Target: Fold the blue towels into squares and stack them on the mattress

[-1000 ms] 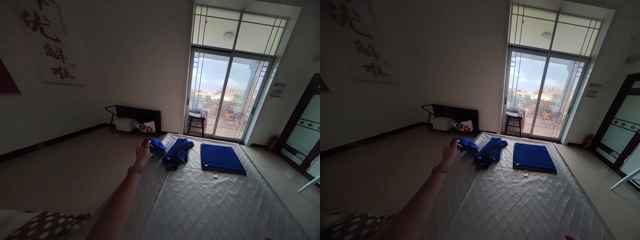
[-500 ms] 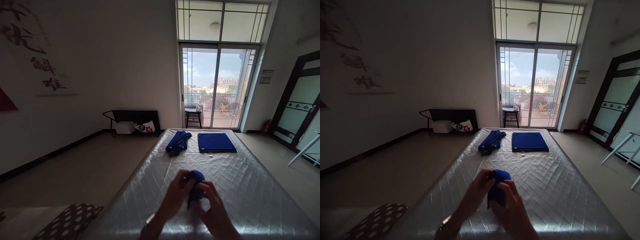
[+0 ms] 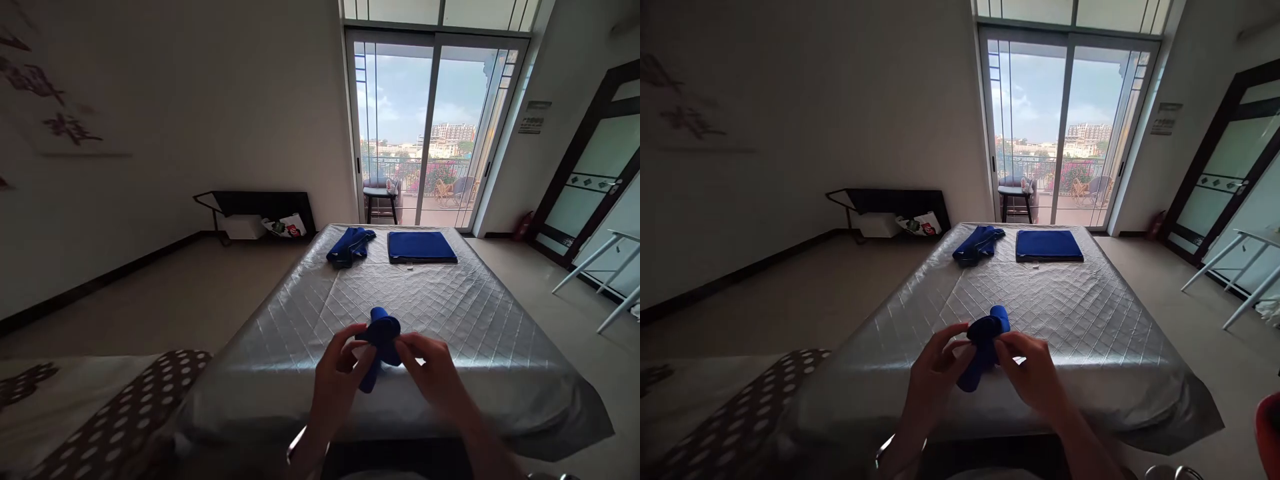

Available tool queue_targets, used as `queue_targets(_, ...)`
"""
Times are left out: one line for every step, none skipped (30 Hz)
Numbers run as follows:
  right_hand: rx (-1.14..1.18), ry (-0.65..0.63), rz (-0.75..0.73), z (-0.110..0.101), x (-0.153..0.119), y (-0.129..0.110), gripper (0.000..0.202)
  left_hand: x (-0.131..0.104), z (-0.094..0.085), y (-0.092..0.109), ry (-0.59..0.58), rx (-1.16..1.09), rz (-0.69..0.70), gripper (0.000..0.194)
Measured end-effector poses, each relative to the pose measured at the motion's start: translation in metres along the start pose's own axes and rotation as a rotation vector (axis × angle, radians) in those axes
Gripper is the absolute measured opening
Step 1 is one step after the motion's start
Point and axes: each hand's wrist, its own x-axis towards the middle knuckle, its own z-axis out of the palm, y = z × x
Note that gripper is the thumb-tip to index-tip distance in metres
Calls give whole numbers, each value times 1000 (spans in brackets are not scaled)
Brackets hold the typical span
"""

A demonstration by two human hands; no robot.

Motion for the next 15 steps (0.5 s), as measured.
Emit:
queue_targets(-3,1,-8,-2,-3,0,25,-3,-1,1,-6,14,8,44)
queue_targets(-13,1,-23,-4,-5,0,25,-6,-1,1,-19,28,13,43)
queue_targets(-33,0,-40,-6,-8,0,25,-10,0,0,-39,45,15,43)
queue_targets(-62,-6,-58,-7,-10,1,25,-13,2,-1,-63,62,18,43)
queue_targets(-95,-17,-75,-8,-12,1,25,-16,4,-2,-87,79,28,44)
queue_targets(-129,-30,-90,-10,-13,1,26,-18,6,-3,-108,97,45,44)
queue_targets(-161,-46,-103,-12,-14,2,27,-20,6,-4,-124,117,74,44)
queue_targets(-191,-61,-115,-14,-15,2,28,-20,6,-5,-136,142,115,42)
queue_targets(-218,-73,-126,-17,-14,4,28,-18,3,-6,-139,177,169,39)
queue_targets(-248,-79,-139,-22,-13,6,29,-14,-2,-7,-129,228,235,36)
queue_targets(-282,-74,-152,-29,-12,10,30,-8,-10,-6,-108,299,311,32)
queue_targets(-321,-49,-169,-38,-10,14,32,1,-21,-5,-73,387,394,28)
queue_targets(-368,1,-189,-49,-8,19,34,11,-34,-3,-24,489,482,27)
queue_targets(-423,74,-207,-62,-6,24,38,23,-50,1,37,601,565,27)
queue_targets(-486,162,-219,-77,-4,29,41,36,-67,6,102,715,638,29)
